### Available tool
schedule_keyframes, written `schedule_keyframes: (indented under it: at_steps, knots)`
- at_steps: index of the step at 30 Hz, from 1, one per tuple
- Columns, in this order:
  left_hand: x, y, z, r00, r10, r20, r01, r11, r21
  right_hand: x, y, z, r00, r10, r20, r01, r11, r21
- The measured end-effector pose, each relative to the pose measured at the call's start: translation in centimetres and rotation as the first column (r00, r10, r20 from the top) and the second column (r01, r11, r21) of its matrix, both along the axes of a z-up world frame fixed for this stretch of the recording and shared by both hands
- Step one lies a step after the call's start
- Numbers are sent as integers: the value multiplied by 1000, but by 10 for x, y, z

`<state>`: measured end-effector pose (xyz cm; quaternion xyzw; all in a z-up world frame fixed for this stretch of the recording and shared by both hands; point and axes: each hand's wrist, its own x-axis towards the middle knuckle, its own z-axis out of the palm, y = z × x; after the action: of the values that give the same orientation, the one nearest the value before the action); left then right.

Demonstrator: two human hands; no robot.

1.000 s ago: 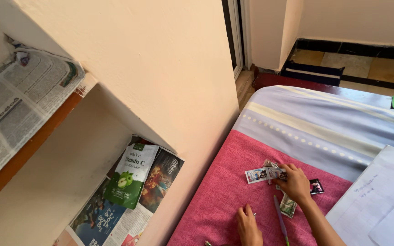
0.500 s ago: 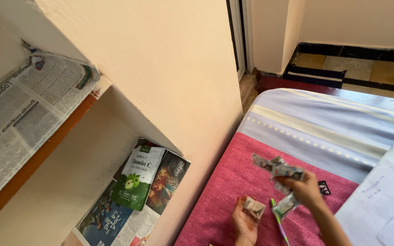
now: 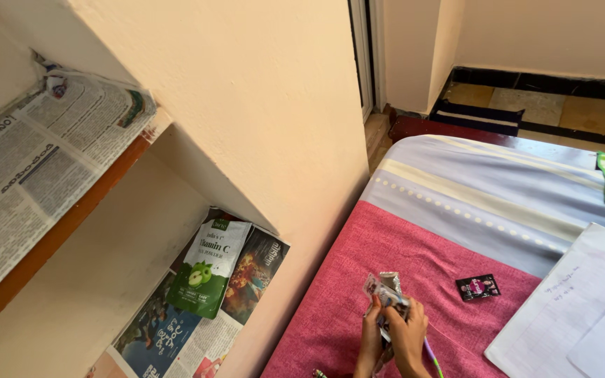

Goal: The person unfolds a newspaper and places it on a wooden shelf, smoothing it to cover the surface. They then pick up several small foil packets from a nearby bed and place them on the newspaper-lined shelf.

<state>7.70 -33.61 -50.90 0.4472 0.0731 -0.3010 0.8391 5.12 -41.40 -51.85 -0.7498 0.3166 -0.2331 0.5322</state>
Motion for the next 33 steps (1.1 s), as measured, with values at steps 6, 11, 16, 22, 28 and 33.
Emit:
schedule_keyframes:
  at_steps: [6, 11, 16, 22, 28, 33]
  knots:
    - [-2, -4, -10, 980, 136, -144, -155, 979, -132, 17, -13, 16, 996, -22, 87, -20, 887, 461]
    - [5, -7, -35, 882, 341, -325, -404, 902, -152, 21, -66, 32, 973, -218, 76, 170, 899, 403]
    - [8, -1, -34, 831, 449, -330, -518, 840, -161, 23, -141, -18, 940, -307, -149, 214, 870, -444]
    - [4, 4, -27, 819, 495, -291, -538, 838, -89, 35, -158, -31, 929, -6, -369, -118, 942, -314]
    - [-2, 7, 0, 897, 385, -218, -350, 918, 185, 15, -167, -45, 827, 197, -526, -278, 957, -80]
    - [-13, -7, 1, 975, 223, 3, -189, 818, 543, -56, -143, -55, 626, 213, -751, -349, 937, -26]
